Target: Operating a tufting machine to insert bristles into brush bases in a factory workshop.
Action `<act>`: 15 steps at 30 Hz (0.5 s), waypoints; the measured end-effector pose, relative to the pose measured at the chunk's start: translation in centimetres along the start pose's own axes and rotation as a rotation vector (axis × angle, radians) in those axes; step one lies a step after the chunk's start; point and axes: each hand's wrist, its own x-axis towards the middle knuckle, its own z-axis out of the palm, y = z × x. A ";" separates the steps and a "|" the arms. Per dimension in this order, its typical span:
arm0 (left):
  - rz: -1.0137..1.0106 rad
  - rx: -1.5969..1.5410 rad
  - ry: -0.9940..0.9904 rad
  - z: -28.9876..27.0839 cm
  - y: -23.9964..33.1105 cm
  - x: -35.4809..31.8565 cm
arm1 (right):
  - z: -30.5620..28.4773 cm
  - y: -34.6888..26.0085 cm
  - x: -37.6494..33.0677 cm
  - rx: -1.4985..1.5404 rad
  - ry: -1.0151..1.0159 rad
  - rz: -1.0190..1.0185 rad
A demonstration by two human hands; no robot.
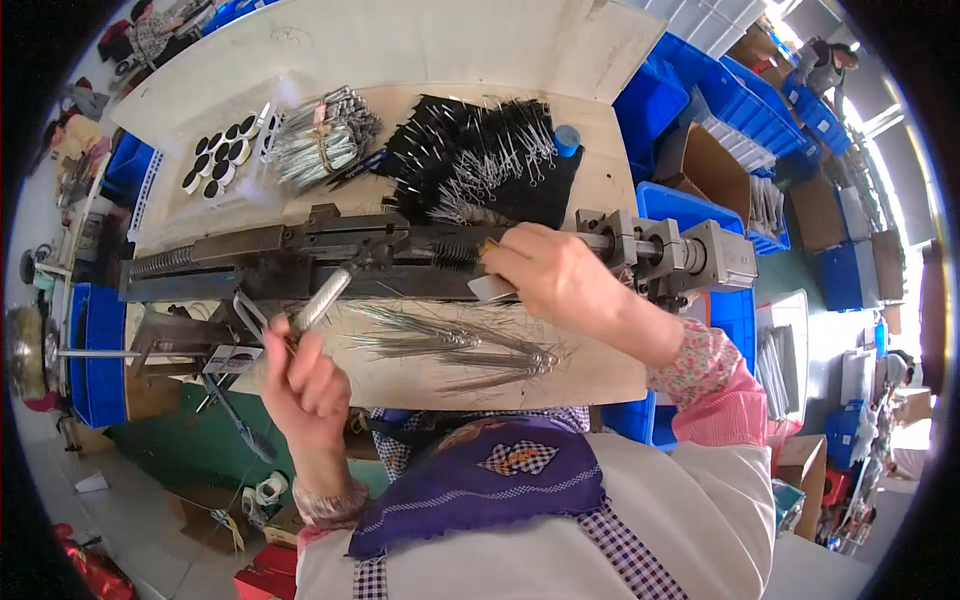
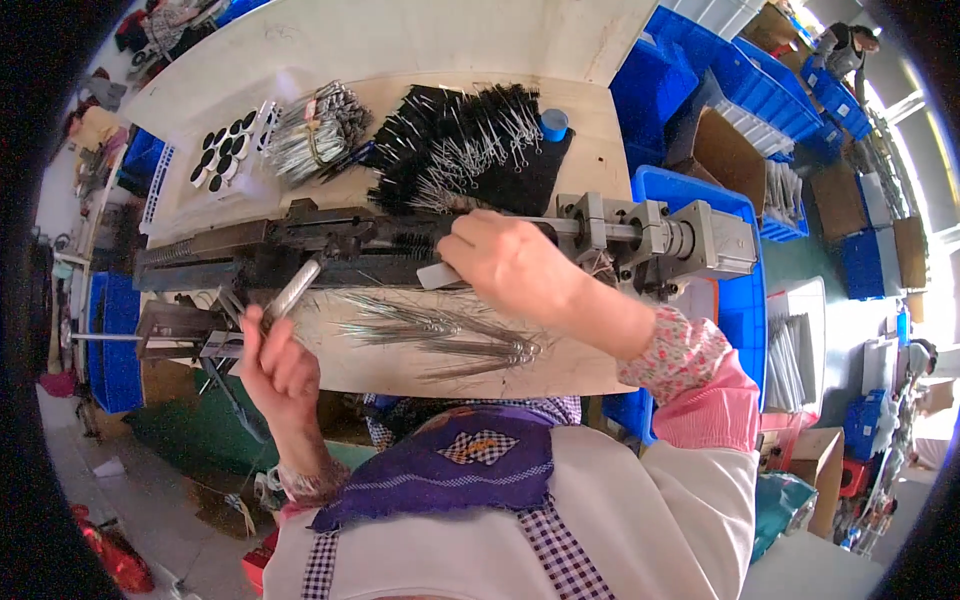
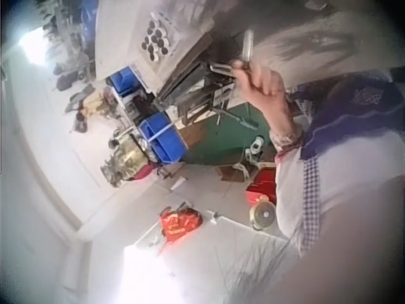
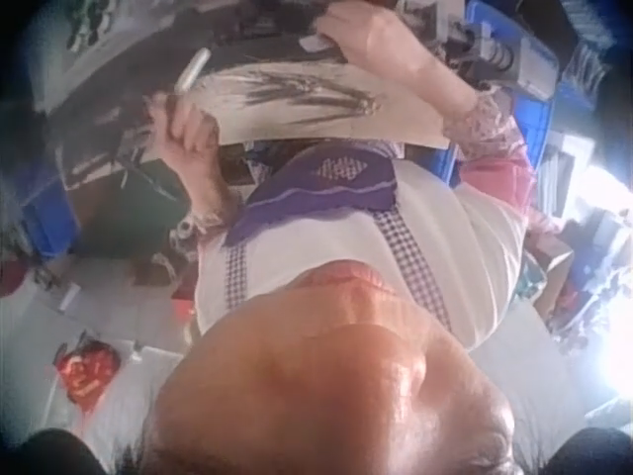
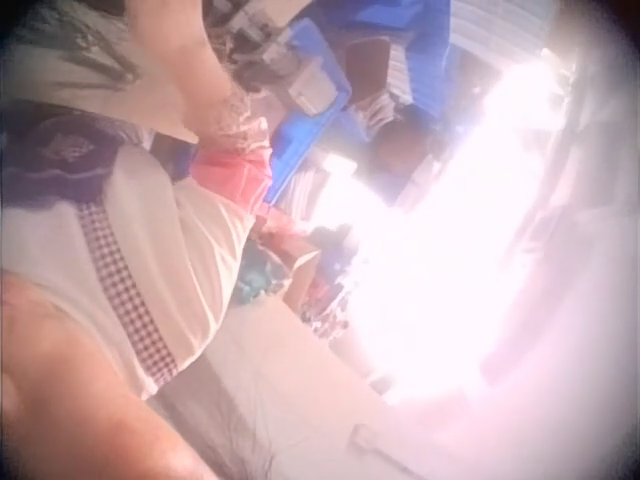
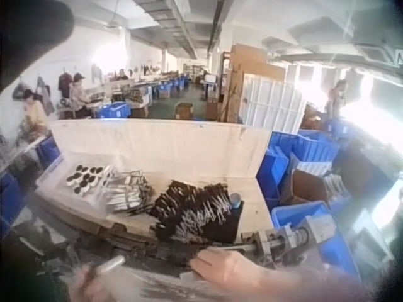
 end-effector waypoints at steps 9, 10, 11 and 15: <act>-0.436 1.525 -0.306 0.7 -10.8 9.1 | -2.1 14.1 4.8 -0.378 -0.230 0.498; -0.536 1.520 -0.249 0.6 -11.9 10.9 | -2.0 13.3 4.3 -0.245 -0.179 0.410; -0.527 1.502 -0.235 0.2 -11.9 12.2 | -2.5 11.9 3.7 -0.143 -0.140 0.327; -0.396 1.605 -0.309 0.0 -10.9 13.3 | -2.0 4.7 0.5 0.116 -0.190 0.000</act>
